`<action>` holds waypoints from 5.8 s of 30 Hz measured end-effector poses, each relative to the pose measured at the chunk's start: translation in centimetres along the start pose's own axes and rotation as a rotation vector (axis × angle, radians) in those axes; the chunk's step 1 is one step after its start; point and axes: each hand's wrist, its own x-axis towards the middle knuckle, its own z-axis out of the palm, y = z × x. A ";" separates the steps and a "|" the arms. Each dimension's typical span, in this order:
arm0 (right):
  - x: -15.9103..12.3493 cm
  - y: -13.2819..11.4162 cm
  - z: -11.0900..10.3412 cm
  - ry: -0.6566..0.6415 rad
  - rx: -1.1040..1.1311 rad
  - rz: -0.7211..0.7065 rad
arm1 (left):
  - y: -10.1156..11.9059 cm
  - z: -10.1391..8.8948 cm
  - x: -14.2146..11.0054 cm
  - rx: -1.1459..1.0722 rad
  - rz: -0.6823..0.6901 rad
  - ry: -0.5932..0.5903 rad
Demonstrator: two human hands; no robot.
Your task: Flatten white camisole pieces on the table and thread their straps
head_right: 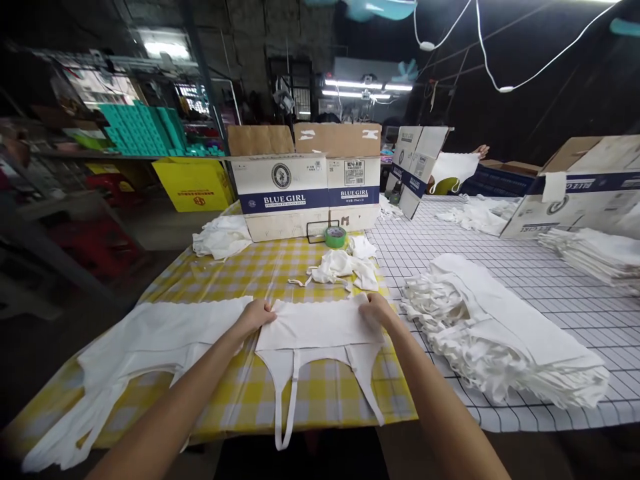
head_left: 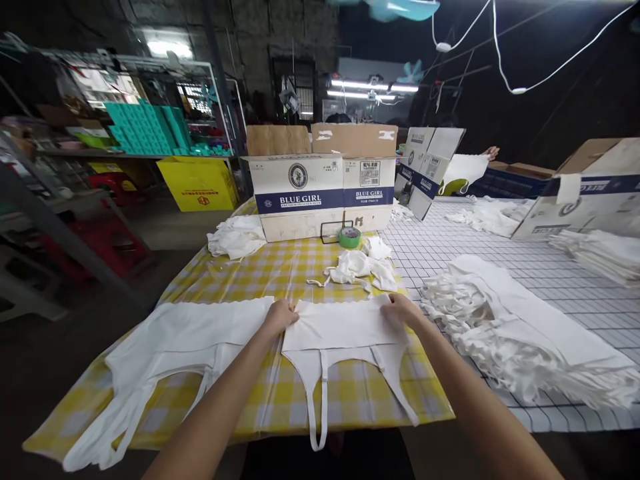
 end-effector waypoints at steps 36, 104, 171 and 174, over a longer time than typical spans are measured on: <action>-7.3 -21.8 -10.3 0.068 0.280 -0.655 | 8.8 -19.6 -6.0 -0.932 0.450 0.128; 1.4 -9.1 10.5 0.222 -0.584 -0.595 | 0.9 -1.0 1.3 -0.406 0.202 -0.300; -8.1 -2.8 9.3 -0.018 -0.429 -0.831 | 1.0 5.4 -3.6 0.014 0.301 -0.018; -9.5 -3.6 6.8 0.194 -0.153 -0.824 | 1.4 3.7 -2.9 -0.233 0.252 0.032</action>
